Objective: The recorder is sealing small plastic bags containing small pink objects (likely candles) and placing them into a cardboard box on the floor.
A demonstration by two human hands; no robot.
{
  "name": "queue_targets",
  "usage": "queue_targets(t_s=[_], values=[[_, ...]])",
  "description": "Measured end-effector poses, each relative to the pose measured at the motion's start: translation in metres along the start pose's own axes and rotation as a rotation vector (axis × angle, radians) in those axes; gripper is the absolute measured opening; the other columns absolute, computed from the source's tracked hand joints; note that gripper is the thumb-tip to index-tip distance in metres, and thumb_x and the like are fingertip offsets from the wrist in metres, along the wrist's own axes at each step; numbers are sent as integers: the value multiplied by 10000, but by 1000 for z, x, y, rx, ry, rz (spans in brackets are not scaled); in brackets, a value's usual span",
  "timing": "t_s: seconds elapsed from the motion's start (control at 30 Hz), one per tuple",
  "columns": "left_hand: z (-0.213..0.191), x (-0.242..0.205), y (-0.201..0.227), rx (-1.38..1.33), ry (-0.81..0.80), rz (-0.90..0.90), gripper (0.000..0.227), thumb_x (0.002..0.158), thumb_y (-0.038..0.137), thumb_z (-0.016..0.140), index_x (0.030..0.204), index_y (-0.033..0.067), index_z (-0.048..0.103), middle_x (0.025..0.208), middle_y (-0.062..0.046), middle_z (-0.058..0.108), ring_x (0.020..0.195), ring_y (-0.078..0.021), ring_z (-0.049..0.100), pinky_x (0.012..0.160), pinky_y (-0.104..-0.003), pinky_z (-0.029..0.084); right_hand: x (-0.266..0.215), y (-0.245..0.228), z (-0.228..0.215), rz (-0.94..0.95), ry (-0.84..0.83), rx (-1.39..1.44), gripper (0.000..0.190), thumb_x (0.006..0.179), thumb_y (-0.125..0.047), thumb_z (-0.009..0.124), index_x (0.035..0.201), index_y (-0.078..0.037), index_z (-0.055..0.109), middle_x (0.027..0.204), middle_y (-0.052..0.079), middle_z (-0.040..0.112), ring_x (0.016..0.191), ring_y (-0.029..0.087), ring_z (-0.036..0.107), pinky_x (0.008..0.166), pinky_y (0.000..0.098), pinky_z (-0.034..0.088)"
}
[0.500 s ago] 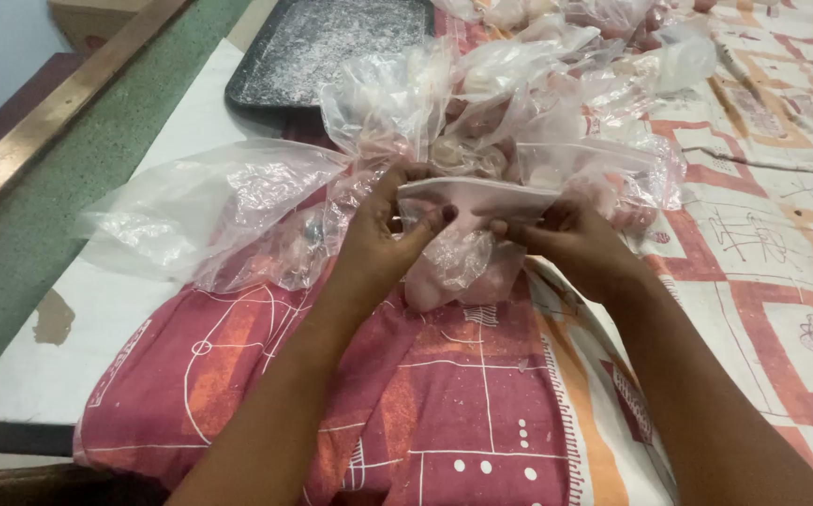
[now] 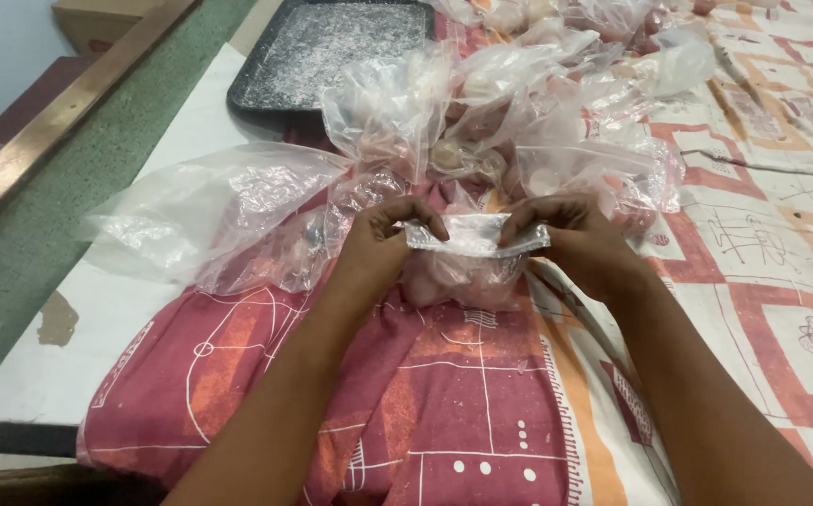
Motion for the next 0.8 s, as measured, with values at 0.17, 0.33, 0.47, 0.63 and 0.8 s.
queue_targets(t_s=[0.17, 0.33, 0.47, 0.63, 0.8], values=[[1, 1, 12, -113, 78, -224, 319, 1016, 171, 412, 980, 67, 712, 940, -77, 714, 826, -161, 617, 783, -306, 503, 0, -9, 5, 48, 25, 20, 213, 977, -135, 610, 1058, 8, 747, 1007, 75, 746, 901, 148, 707, 818, 319, 591], [16, -9, 54, -6, 164, -440, 425, 1022, 424, 441, 977, 97, 709, 1009, -72, 729, 856, -218, 674, 748, -348, 539, -4, -27, 11, 11, -72, 151, 353, 981, -251, 572, 1118, 23, 749, 1079, 121, 766, 961, 187, 721, 874, 350, 585], [17, -8, 40, 282, 82, -218, 355, 852, 305, 784, 1102, 107, 627, 1110, -65, 714, 999, -227, 715, 820, -363, 606, -5, -40, 27, 121, 38, -109, 380, 957, -321, 642, 1160, -9, 718, 1117, 119, 768, 1002, 195, 730, 894, 374, 588], [15, -8, 40, 247, 125, -111, 375, 874, 133, 780, 1155, 107, 533, 1202, -41, 683, 1063, -203, 720, 845, -348, 627, -4, -53, 41, 33, 4, -330, 502, 823, -233, 804, 1272, -75, 645, 1192, 88, 698, 1075, 159, 665, 916, 365, 562], [17, -4, 48, 300, 174, -126, 276, 848, 24, 765, 1097, 118, 695, 1059, -40, 754, 999, -181, 780, 812, -334, 630, -1, -40, 28, 56, 144, -354, 274, 869, -74, 774, 1130, -5, 728, 1027, 81, 776, 945, 152, 732, 868, 311, 603]])
Point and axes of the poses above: each hand's wrist, its own x-axis towards the middle knuckle, its own z-axis out of the palm, y = z × x, the point moved 2 cm from there along x, towards the middle knuckle
